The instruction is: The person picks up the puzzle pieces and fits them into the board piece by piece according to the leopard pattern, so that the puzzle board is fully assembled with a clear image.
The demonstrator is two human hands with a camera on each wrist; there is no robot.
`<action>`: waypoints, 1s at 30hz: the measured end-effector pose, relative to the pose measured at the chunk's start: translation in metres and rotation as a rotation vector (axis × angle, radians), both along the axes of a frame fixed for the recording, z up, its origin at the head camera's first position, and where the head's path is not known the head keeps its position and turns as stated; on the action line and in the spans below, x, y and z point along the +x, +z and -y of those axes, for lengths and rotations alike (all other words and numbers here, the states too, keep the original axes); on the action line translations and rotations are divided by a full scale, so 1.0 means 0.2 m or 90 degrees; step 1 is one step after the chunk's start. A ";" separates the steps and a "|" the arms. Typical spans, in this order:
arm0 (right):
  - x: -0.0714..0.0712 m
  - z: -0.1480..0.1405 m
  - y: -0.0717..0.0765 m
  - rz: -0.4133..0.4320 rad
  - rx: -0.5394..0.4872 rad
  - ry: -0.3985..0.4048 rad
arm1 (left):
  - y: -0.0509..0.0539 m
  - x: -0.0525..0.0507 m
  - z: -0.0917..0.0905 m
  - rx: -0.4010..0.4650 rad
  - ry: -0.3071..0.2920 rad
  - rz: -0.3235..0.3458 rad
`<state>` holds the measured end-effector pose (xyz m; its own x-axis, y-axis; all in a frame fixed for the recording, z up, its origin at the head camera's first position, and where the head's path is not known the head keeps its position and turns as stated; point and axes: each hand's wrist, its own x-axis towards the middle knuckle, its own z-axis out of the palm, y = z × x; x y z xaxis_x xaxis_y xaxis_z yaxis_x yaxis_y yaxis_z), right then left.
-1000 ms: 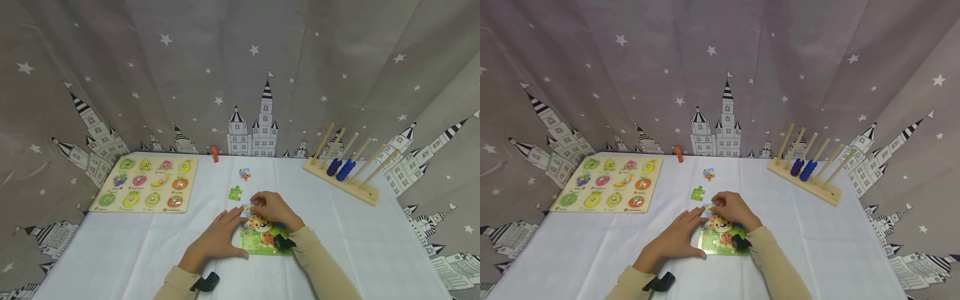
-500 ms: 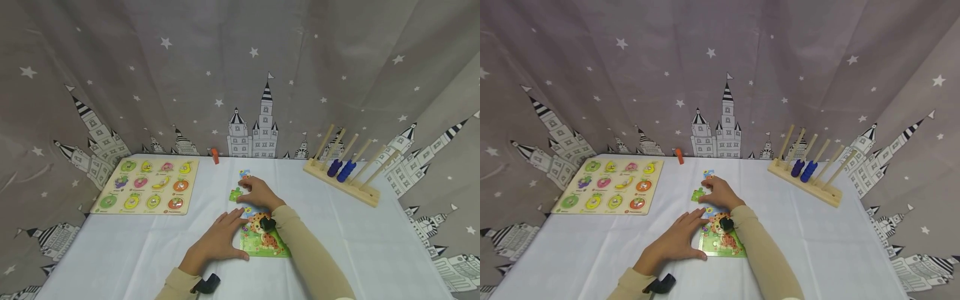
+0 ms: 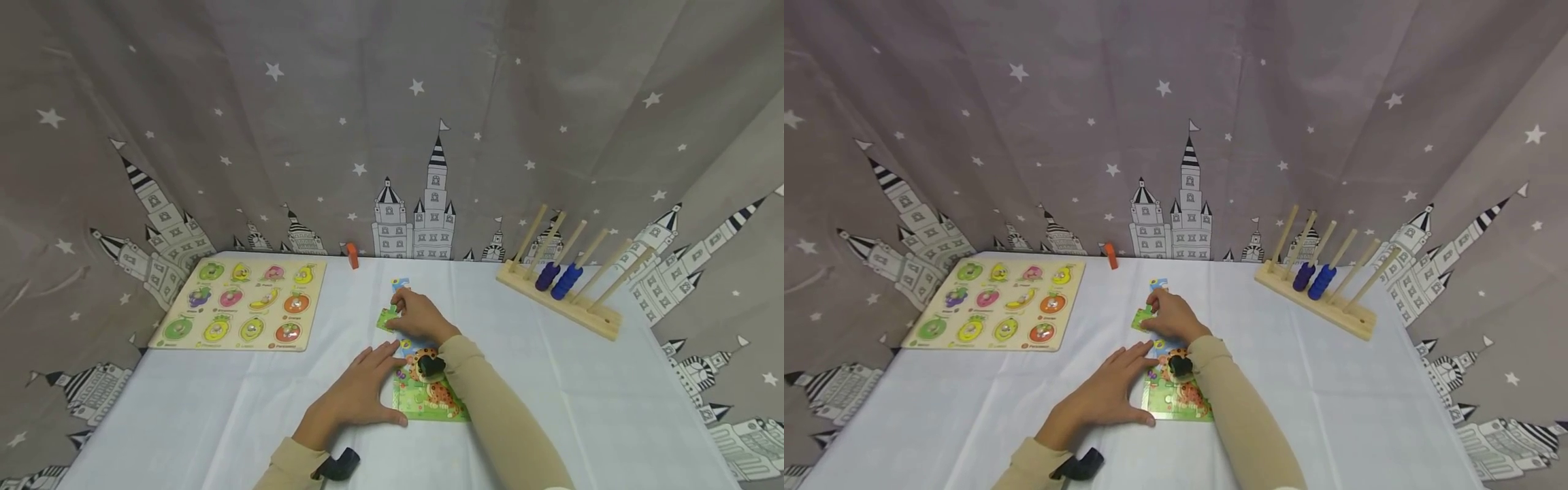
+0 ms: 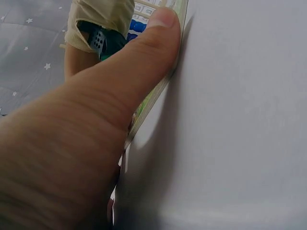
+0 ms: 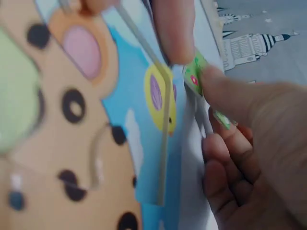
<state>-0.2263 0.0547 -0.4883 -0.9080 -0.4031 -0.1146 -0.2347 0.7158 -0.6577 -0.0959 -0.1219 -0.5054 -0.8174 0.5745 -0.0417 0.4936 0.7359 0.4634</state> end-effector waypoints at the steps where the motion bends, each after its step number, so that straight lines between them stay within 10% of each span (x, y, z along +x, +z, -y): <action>1: 0.00 0.00 0.00 0.001 -0.015 -0.012 | 0.00 0.00 0.00 0.002 0.000 -0.001; 10: 0.13 -0.17 0.02 0.066 -0.159 -0.097 | 0.00 -0.01 -0.02 -0.007 0.000 0.000; 21: 0.48 -0.27 0.04 0.071 -0.103 0.157 | -0.01 0.01 0.00 0.022 0.014 0.002; 30: 0.56 -0.26 0.02 0.013 -0.075 0.144 | -0.03 0.01 -0.01 0.012 0.012 -0.018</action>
<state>-0.1140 0.1061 -0.4840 -0.7908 -0.6079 -0.0717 -0.3669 0.5645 -0.7394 -0.0941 -0.1191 -0.5105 -0.8292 0.5588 -0.0072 0.4923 0.7365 0.4638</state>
